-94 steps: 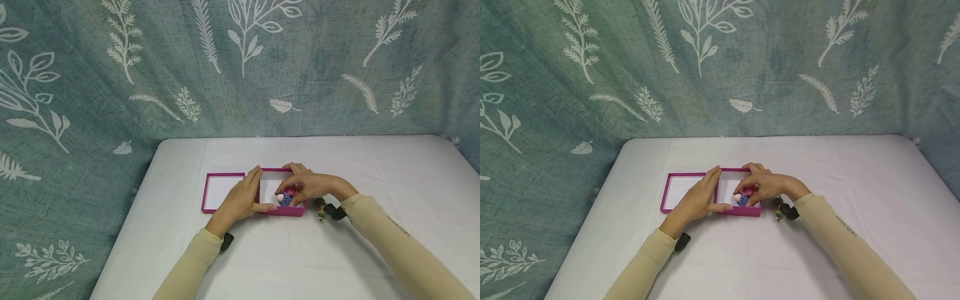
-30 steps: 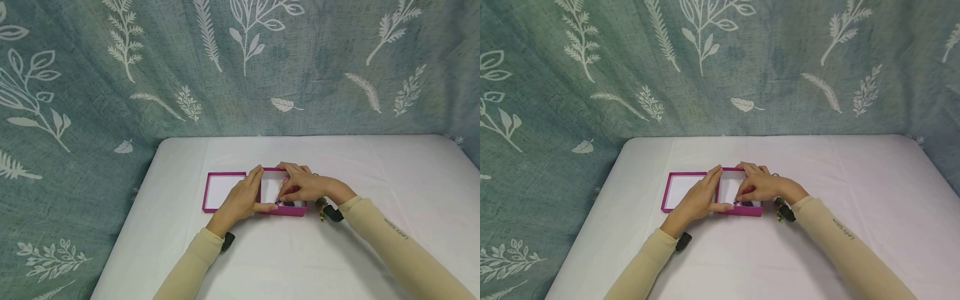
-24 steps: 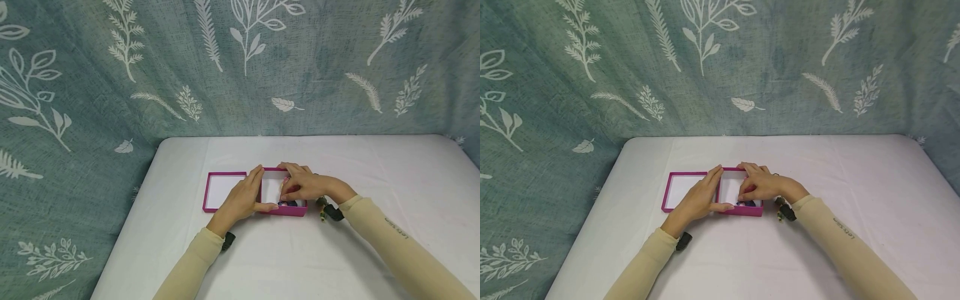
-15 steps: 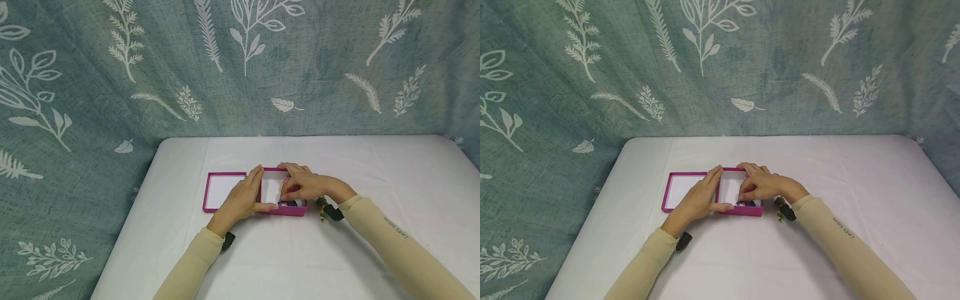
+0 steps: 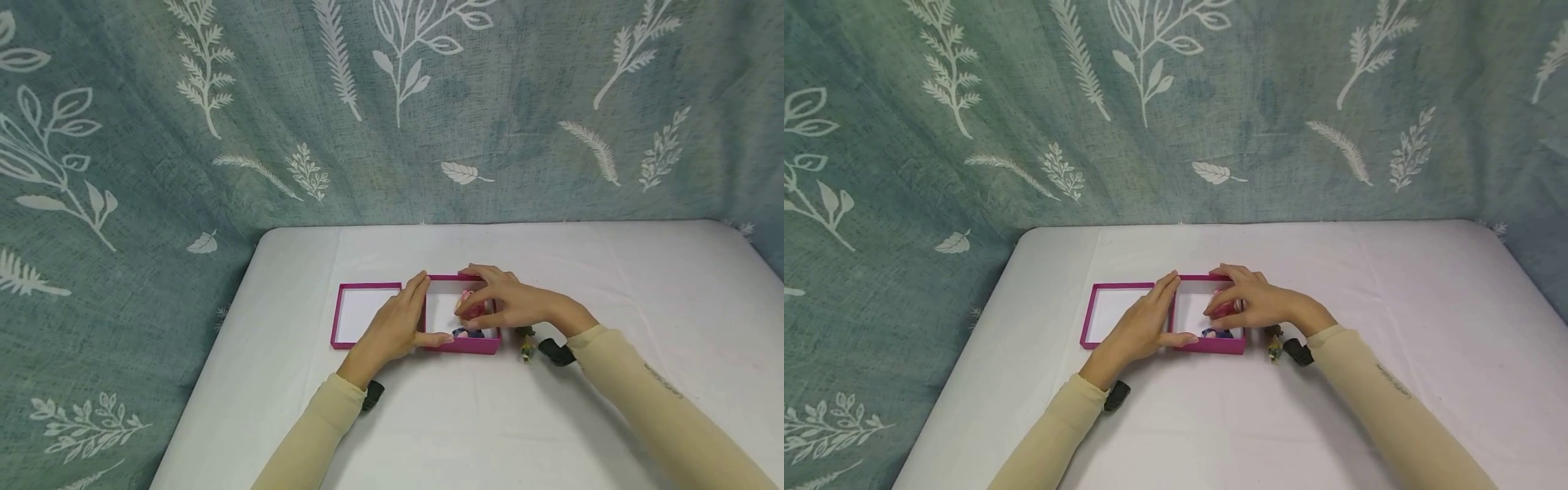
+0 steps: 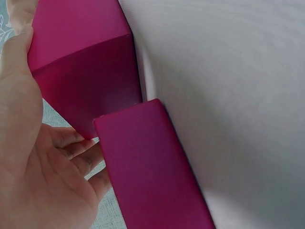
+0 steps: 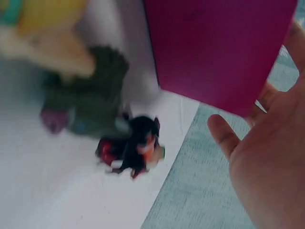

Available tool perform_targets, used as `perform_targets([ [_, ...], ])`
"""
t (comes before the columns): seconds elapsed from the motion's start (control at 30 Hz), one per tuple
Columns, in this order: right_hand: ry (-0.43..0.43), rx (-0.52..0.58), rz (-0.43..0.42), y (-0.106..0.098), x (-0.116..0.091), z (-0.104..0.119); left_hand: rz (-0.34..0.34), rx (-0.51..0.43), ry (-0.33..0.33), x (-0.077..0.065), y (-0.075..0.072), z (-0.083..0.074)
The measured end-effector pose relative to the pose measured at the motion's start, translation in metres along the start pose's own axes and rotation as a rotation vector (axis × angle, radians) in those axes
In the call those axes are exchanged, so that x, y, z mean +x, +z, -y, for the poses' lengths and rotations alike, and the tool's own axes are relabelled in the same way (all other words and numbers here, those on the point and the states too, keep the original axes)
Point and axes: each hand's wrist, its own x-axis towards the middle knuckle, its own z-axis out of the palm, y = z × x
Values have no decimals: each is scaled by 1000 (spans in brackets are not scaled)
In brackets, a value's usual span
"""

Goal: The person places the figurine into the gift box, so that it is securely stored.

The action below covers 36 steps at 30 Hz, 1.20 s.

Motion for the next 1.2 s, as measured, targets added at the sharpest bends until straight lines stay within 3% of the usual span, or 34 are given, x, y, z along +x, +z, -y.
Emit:
perform_targets([
  [0.4, 39, -1, -137, -21, -39, -6, -2, 8, 0, 1, 0, 0],
  [0.7, 137, 20, -212, -18, -50, -24, -9, -3, 1, 0, 0, 0],
  [1.0, 205, 1, -209, -9, -57, -52, -8, 4, -2, 0, 0, 0],
  [1.2, 241, -2, -192, -6, -56, -55, -8, 4, -4, 0, 1, 0],
])
